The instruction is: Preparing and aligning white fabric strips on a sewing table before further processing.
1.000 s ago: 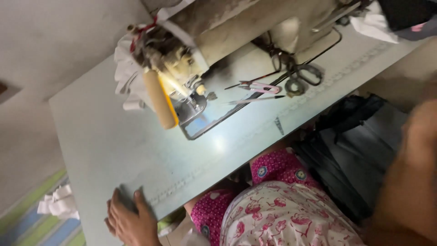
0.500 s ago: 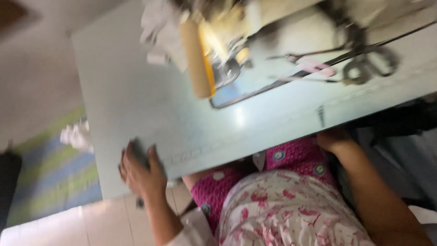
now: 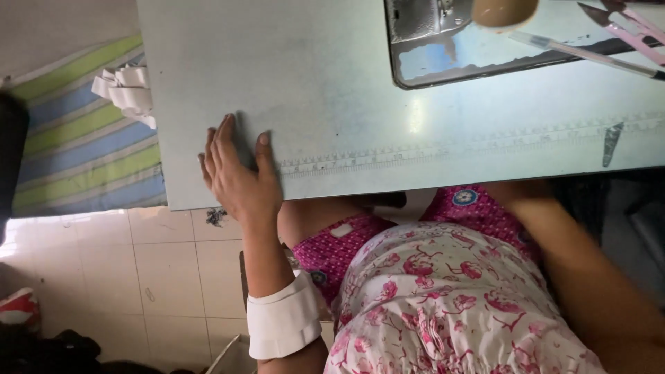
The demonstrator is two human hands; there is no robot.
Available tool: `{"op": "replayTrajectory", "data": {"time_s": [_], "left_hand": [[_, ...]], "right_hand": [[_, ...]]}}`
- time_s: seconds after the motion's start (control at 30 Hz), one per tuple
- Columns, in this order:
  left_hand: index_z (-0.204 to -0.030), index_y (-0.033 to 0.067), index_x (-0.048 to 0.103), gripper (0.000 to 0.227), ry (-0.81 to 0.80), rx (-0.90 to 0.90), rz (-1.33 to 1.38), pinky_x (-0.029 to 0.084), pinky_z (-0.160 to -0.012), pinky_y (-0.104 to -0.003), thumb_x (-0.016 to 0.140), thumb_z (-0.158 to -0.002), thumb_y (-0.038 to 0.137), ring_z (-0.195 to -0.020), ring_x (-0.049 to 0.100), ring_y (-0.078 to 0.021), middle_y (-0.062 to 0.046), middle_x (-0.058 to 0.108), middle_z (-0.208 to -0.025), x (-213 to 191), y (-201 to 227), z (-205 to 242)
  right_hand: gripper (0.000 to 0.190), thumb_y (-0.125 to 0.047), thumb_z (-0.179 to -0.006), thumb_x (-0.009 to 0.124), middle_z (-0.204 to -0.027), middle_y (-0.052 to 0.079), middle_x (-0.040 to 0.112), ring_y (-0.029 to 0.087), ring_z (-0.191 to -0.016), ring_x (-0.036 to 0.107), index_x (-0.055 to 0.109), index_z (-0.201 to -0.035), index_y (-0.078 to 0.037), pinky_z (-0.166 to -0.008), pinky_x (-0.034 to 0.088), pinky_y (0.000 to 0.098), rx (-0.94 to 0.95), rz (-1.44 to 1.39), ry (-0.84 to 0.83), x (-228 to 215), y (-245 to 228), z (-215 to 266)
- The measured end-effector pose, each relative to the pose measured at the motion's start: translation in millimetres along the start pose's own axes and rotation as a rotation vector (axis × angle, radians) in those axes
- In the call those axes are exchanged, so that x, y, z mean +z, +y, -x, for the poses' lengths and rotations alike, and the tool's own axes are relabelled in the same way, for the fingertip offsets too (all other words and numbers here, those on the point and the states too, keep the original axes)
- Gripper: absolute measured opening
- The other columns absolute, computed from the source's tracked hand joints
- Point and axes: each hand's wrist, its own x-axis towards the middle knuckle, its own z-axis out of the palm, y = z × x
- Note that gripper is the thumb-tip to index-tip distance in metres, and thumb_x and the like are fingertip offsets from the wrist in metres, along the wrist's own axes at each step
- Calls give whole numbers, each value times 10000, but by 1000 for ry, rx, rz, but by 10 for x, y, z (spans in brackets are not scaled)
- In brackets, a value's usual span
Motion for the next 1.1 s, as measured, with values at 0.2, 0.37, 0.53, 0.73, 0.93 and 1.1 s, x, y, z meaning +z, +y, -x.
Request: {"op": "replayTrajectory", "data": {"time_s": [0.2, 0.37, 0.53, 0.73, 0.93, 1.1], "left_hand": [[-1452, 174, 541, 554, -8, 39, -40, 285, -1170, -603, 635, -1012, 498, -1376, 499, -359, -50, 586, -1428, 58, -109, 55], [-1398, 125, 573, 563, -50, 6, -6, 338, -1142, -630, 705, -933, 415, -1335, 541, -399, -146, 632, -1367, 49, -48, 15], [-1423, 202, 544, 545, -154, -100, 29, 273, -1183, -597, 591, -982, 519, -1410, 463, -330, -46, 586, -1432, -81, 64, -64], [-1432, 148, 525, 542, -188, -76, 105, 223, -1206, -559, 484, -1026, 506, -1435, 422, -332, -64, 571, -1458, -158, 103, -41], [-1222, 99, 558, 363, -272, 132, 690, 452, -992, -423, 613, -891, 236, -1127, 611, -284, -97, 653, -1183, -328, 590, 347], [-1375, 86, 435, 674, -878, 167, 718, 510, -862, -460, 657, -844, 437, -1127, 664, -446, -243, 696, -1214, -528, 1358, 488]], "right_hand": [[686, -433, -857, 657, -1536, 33, 439, 231, -1385, 447, 422, -1478, -260, -1143, 332, 334, -10, -43, -2, 565, -185, -185], [588, -456, -889, 623, -1494, -9, 514, 192, -1344, 515, 485, -1440, -302, -1113, 370, 307, -148, 24, 122, -204, -685, -1500], [500, -479, -921, 589, -1453, -52, 589, 153, -1303, 583, 547, -1402, -345, -1083, 407, 279, -247, 131, 152, -1007, -1186, -2251], [417, -507, -960, 548, -1403, -104, 679, 106, -1254, 664, 622, -1356, -397, -1047, 452, 246, -183, 164, 88, -1839, -1602, -1443], [213, -466, -900, 696, -796, -36, 803, 98, -789, 698, 767, -984, -284, -727, 558, 260, -417, 14, 481, -2445, -2410, 694], [339, -348, -1012, 652, -766, 122, 631, 195, -839, 548, 636, -888, -33, -789, 443, 396, -157, -519, 903, -3180, -3102, 1437]]}}
